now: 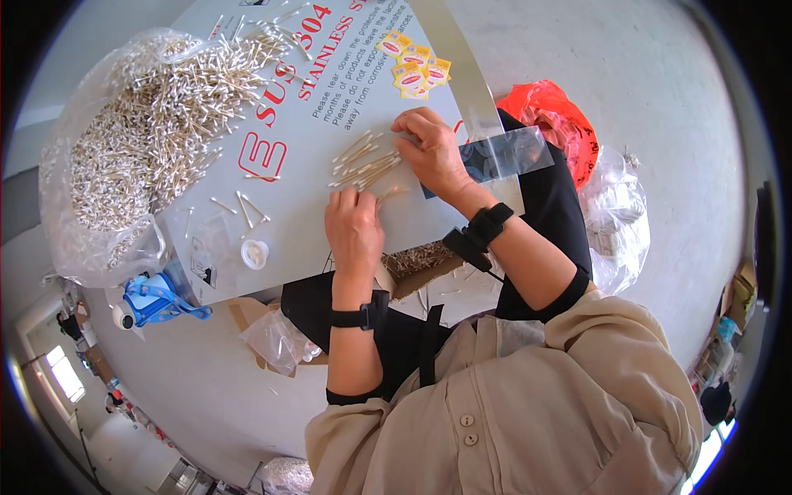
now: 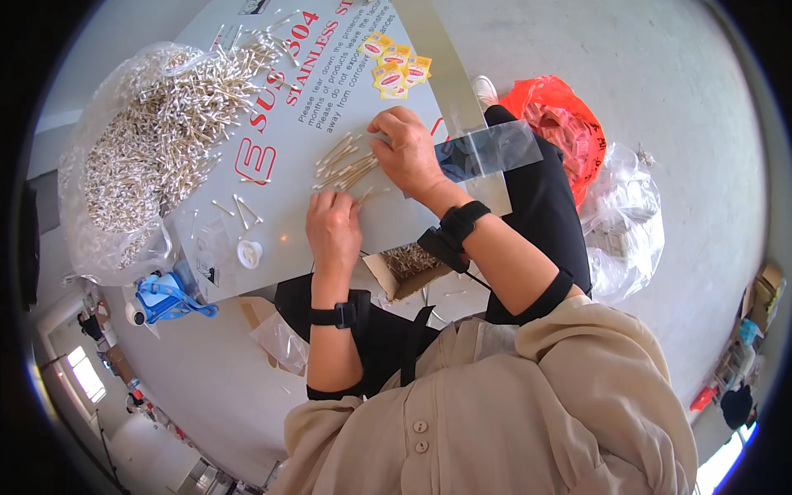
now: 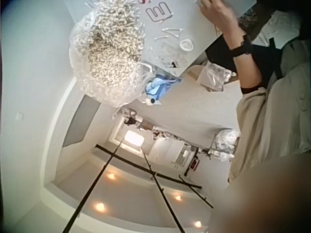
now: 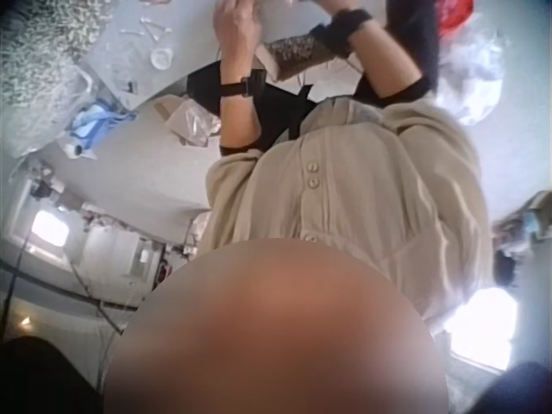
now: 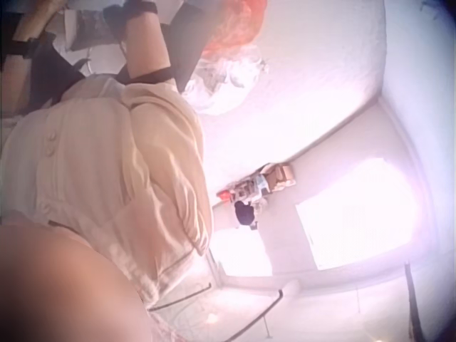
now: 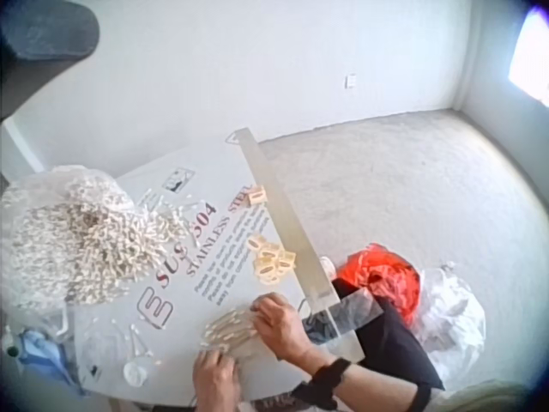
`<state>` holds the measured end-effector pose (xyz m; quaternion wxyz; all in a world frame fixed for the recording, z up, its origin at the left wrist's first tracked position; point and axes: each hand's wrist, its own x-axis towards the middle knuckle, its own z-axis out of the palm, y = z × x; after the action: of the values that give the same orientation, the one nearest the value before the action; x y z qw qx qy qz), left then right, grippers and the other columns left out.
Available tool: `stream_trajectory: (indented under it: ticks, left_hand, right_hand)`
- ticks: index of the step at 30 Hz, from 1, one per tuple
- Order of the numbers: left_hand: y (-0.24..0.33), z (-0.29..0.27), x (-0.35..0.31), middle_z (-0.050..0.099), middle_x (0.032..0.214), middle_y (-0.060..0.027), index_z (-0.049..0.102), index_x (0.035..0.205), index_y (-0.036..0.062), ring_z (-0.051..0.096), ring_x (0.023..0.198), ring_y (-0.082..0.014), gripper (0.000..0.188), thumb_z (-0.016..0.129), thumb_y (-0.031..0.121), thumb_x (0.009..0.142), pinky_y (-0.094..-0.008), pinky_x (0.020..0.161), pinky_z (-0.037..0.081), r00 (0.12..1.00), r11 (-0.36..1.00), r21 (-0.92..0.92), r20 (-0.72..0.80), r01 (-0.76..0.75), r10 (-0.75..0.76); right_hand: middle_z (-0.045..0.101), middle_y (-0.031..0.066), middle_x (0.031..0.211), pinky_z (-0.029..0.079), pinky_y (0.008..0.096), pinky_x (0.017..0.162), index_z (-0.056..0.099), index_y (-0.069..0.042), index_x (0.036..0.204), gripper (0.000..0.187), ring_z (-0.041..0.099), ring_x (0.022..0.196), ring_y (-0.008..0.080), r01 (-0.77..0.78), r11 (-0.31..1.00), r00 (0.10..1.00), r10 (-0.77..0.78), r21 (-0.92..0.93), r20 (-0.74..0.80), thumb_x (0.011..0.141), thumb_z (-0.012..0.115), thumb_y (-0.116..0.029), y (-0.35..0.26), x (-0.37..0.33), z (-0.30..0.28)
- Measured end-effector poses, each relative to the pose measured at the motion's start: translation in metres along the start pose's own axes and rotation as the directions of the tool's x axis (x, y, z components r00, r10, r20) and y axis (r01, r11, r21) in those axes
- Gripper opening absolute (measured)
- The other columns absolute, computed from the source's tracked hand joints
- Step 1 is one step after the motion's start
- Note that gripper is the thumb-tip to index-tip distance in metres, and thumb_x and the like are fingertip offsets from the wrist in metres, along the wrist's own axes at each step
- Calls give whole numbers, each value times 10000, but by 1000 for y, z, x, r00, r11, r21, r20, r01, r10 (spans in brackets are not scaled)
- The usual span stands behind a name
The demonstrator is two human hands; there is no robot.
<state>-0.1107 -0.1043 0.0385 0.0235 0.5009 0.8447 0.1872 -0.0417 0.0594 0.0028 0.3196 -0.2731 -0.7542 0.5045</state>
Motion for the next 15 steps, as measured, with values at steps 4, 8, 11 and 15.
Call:
stream_trajectory:
  ticks: [4, 8, 11, 15]
  left_hand:
    - [-2, -1, 18, 584, 1000, -113, 620, 936, 44, 548, 993, -316, 268, 748, 62, 701, -449, 830, 439, 999, 1000, -21, 45, 8, -7]
    - [-1, 20, 15, 377, 1447, -180, 415, 1385, 44, 335, 1359, -338, 693, 702, 306, 811, -519, 1082, 274, 993, 994, 84, -91, 77, -69]
    - [6, 29, 6, 249, 1559, -187, 294, 1487, 38, 216, 1452, -336, 825, 627, 457, 859, -554, 1147, 174, 992, 983, 148, 50, 104, -113]
    - [5, 25, 5, 254, 1558, -188, 296, 1487, 35, 200, 1460, -338, 827, 597, 499, 872, -568, 1153, 147, 991, 983, 173, 112, 59, -79]
  right_hand:
    - [605, 135, 1088, 496, 364, 852, 621, 17, 944, 138, 606, 961, 298, -117, 979, 993, 120, 168, -9, 812, 629, -24, -8, -8, -2]
    - [560, 139, 1234, 468, 334, 937, 599, 24, 1076, 193, 584, 1075, 264, -96, 966, 995, 97, 240, 6, 891, 583, -30, -14, -13, -1]
    - [516, 125, 1340, 388, 301, 1032, 564, 24, 1193, 244, 502, 1208, 194, -92, 944, 995, 98, 315, -2, 975, 502, -67, -14, -16, 3]
    - [481, 134, 1394, 353, 307, 1068, 543, 26, 1257, 300, 457, 1274, 203, -92, 925, 995, 97, 369, 5, 1017, 456, -131, -14, -20, 11]
